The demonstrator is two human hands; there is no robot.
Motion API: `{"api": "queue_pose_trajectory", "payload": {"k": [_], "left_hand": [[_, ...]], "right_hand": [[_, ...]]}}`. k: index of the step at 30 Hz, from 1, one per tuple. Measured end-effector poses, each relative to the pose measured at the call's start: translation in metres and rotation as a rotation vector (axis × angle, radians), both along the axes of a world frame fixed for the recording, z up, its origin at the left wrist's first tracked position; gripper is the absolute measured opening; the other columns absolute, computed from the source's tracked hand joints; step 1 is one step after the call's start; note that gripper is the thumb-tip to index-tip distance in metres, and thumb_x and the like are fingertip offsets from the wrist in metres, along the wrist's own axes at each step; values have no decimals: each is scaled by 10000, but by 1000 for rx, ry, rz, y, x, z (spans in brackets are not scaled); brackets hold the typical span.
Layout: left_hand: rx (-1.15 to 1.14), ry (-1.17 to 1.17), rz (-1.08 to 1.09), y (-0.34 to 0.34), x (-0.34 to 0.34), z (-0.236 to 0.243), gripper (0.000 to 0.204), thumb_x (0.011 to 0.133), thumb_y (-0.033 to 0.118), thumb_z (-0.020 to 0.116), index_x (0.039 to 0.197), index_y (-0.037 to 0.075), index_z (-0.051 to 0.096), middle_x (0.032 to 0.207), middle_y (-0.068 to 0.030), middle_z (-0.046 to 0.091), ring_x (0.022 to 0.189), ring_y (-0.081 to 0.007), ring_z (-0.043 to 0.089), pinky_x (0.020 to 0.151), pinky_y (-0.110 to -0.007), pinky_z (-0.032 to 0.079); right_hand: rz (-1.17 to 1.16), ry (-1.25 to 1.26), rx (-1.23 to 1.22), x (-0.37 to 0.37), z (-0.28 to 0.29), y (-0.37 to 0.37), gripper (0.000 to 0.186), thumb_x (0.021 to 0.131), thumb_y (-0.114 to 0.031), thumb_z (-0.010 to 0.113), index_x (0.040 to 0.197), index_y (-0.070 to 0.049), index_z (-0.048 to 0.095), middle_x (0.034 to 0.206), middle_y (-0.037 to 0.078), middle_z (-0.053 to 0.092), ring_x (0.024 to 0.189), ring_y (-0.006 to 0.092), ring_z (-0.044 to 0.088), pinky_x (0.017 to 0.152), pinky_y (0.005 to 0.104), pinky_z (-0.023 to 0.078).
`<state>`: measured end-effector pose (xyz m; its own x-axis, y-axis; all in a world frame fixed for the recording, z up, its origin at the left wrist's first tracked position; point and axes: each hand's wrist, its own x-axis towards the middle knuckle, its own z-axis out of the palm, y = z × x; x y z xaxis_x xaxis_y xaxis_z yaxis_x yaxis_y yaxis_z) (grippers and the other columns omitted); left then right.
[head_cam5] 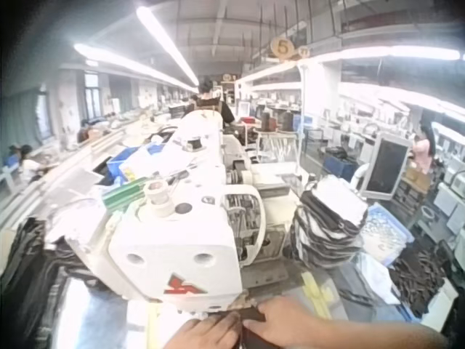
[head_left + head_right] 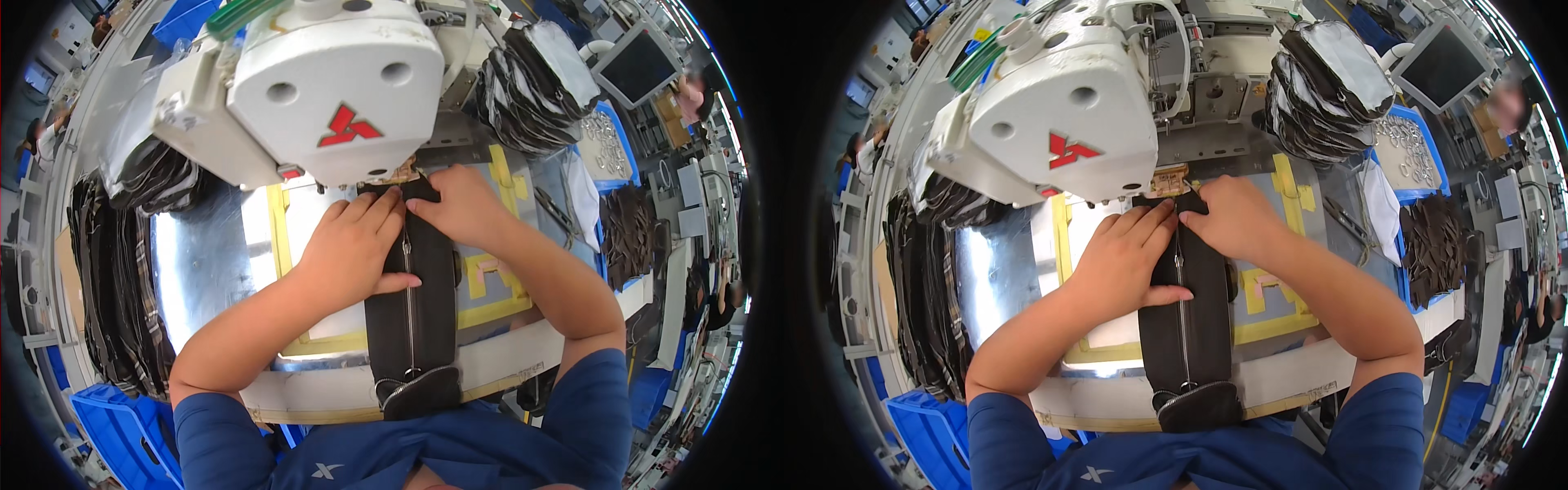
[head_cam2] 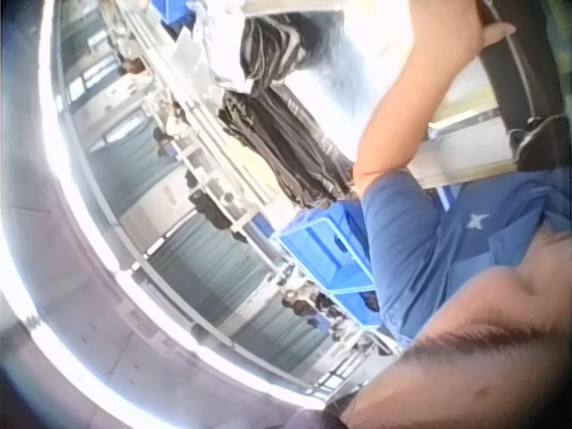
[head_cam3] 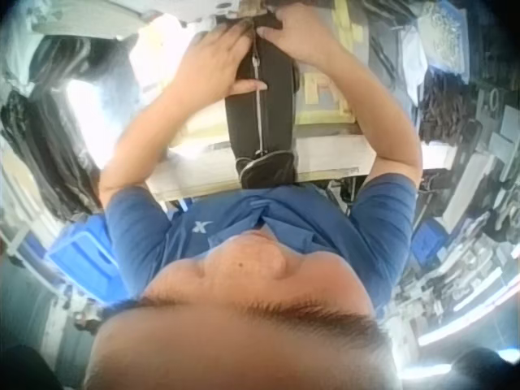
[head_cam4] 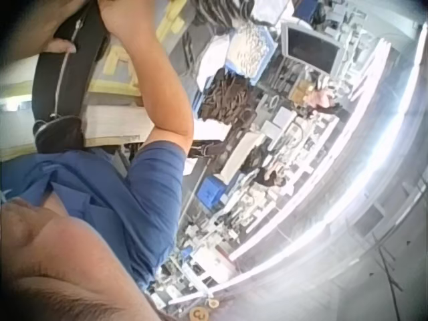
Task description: The person sews zippers onto small fabric pouches using an industrial sewing machine. They repeatedly pick up a pouch, align the zipper, and guide the fabric through the machine to stitch the zipper in place. The person handles the pouches one at a time, inspecting the alignment before and after sewing.
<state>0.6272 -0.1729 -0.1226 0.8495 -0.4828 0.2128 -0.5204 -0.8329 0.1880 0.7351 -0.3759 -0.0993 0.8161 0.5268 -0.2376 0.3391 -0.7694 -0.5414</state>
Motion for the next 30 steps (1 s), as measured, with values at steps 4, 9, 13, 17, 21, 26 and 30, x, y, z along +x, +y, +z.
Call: {"api": "queue_pose_trajectory", "payload": {"k": [4, 9, 13, 17, 21, 26, 30], "left_hand": [[0, 25, -23, -2, 6, 4, 959, 769, 693, 793, 1366, -38, 623, 1462, -187, 615, 1253, -339, 599, 1004, -445, 488], [13, 77, -5, -2, 6, 6, 972, 775, 663, 801, 1420, -34, 594, 1505, -196, 587, 1291, -362, 582, 1051, -484, 473], [-11, 55, -4, -2, 7, 6, 949, 773, 626, 800, 1413, -44, 595, 1491, -207, 591, 1281, -369, 583, 1061, -488, 470], [-50, 67, 24, -4, 5, 2, 956, 755, 605, 827, 1422, -40, 593, 1502, -211, 582, 1265, -390, 588, 1063, -500, 473], [-67, 62, 33, -6, 4, -1, 963, 757, 618, 826, 1414, -48, 600, 1492, -224, 588, 1246, -392, 598, 1051, -501, 472], [-67, 71, 23, -4, 4, -1, 964, 762, 647, 814, 1394, -52, 611, 1486, -216, 599, 1239, -385, 599, 1046, -492, 463], [-61, 60, 25, -4, 4, -2, 967, 761, 660, 813, 1390, -47, 614, 1486, -210, 601, 1233, -374, 601, 1051, -485, 455]], "right_hand": [[-47, -293, 193, -24, -9, -12, 389, 887, -303, 820, 1059, 17, 681, 1255, 256, 690, 1112, 451, 676, 929, 538, 533], [386, -528, 122, -45, 0, -23, 601, 841, -334, 852, 1238, 43, 604, 1416, 265, 611, 1264, 447, 615, 1105, 552, 473], [468, -413, 83, -46, -4, -20, 660, 869, -345, 832, 1292, 94, 581, 1464, 327, 567, 1340, 464, 581, 1219, 537, 416], [485, -371, 133, -42, -8, -20, 637, 865, -317, 826, 1269, 110, 582, 1462, 341, 554, 1341, 478, 574, 1209, 530, 430], [460, -311, 204, -39, -12, -22, 636, 833, -281, 826, 1267, 114, 582, 1459, 334, 544, 1341, 479, 565, 1187, 515, 451], [465, -331, 197, -36, -11, -21, 635, 821, -276, 824, 1263, 112, 585, 1463, 314, 540, 1332, 462, 564, 1173, 495, 462], [479, -309, 187, -34, -9, -20, 638, 825, -286, 821, 1269, 108, 589, 1471, 299, 545, 1319, 445, 573, 1162, 479, 471]]}}
